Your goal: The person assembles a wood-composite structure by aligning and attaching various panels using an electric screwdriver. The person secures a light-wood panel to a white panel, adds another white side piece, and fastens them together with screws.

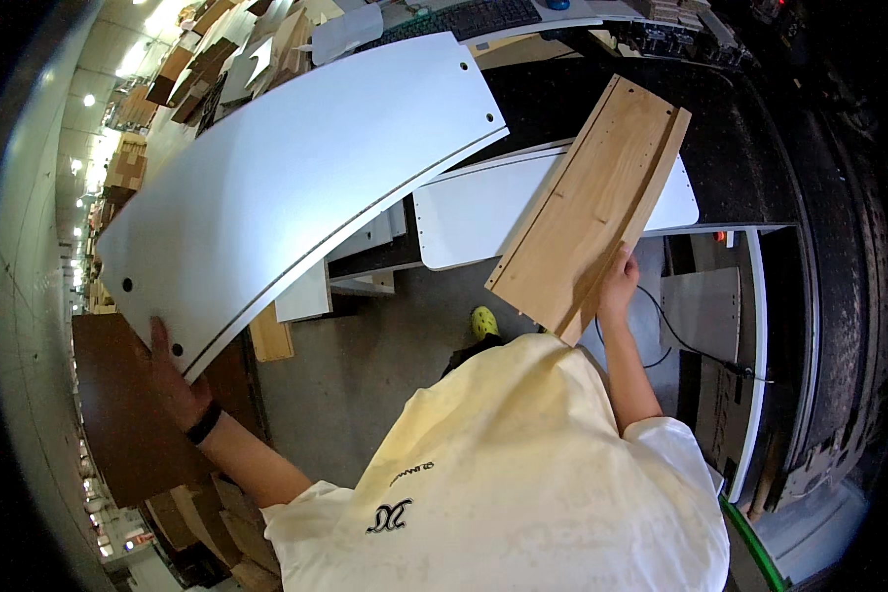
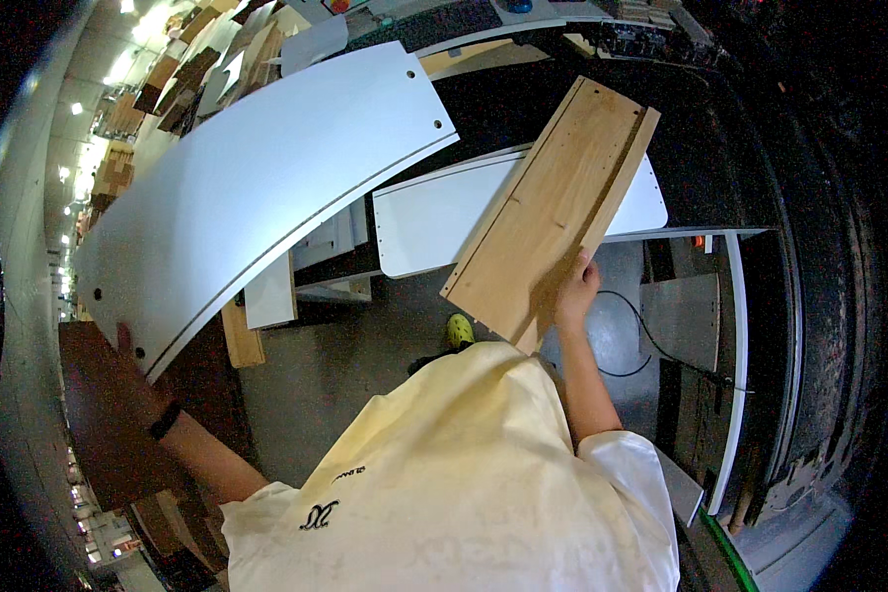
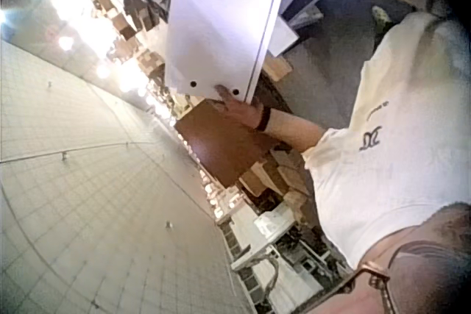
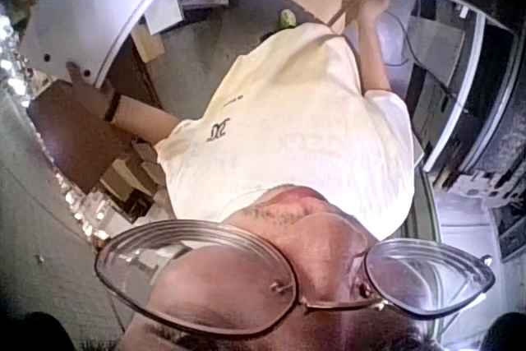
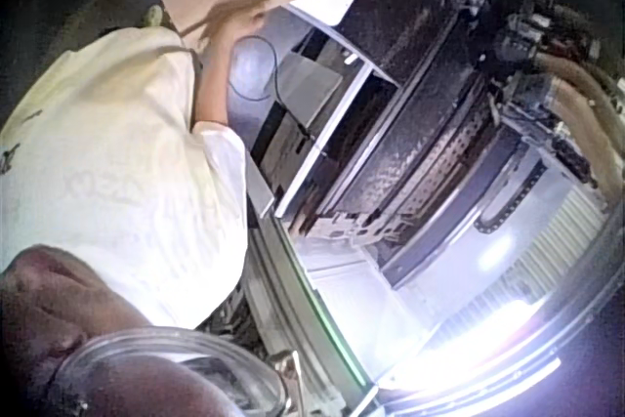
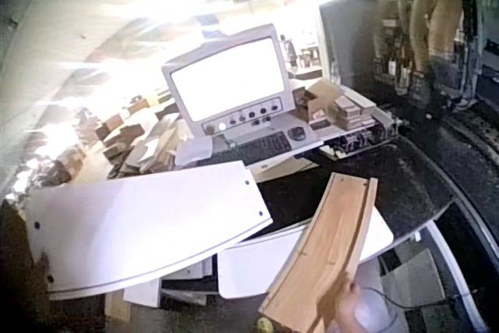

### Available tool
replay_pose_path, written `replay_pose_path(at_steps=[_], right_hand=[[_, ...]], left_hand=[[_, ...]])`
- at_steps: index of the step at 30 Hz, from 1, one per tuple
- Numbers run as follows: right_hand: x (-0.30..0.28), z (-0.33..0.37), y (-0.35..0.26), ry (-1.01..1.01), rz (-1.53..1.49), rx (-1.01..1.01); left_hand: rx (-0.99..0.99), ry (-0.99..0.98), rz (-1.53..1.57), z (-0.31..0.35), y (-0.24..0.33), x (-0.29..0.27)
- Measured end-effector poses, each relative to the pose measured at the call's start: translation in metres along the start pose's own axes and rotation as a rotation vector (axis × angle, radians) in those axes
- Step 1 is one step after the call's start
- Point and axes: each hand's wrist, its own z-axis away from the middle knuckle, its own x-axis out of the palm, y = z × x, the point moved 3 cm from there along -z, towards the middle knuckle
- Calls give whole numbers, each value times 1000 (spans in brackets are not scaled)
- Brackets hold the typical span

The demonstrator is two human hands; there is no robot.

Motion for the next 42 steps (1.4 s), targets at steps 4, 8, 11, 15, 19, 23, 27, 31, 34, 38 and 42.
replay_pose_path(at_steps=[4, 8, 11, 15, 19, 23, 27, 31, 34, 38, 42], right_hand=[[7, 6, -8, -25, 36, 33], [-3, 4, -37, 174, 469, -335], [-14, -26, -92, 189, 599, -648], [53, -4, -223, -256, 513, -829], [115, 31, -270, -563, 304, -1049], [141, 53, -271, -834, 2, -740], [132, 61, -262, -750, -66, -436], [128, 66, -274, -542, -148, -493], [119, 59, -288, -284, -251, -667], [79, 31, -299, 46, -144, -775], [54, 7, -310, 103, -304, -807]], left_hand=[[343, -138, -274, -47, 6, -32], [595, -247, -636, -89, 64, 14], [1105, -430, -852, -132, 105, 73], [1387, -490, -903, -148, 153, 131], [1406, -581, -837, -137, 169, 203], [1451, -675, -727, -125, 170, 265], [1506, -777, -606, -109, 172, 323], [1544, -883, -494, -96, 168, 368], [1582, -948, -410, -83, 166, 394], [1619, -1048, -258, -53, 159, 424], [1503, -1243, -42, -20, 111, 450]])
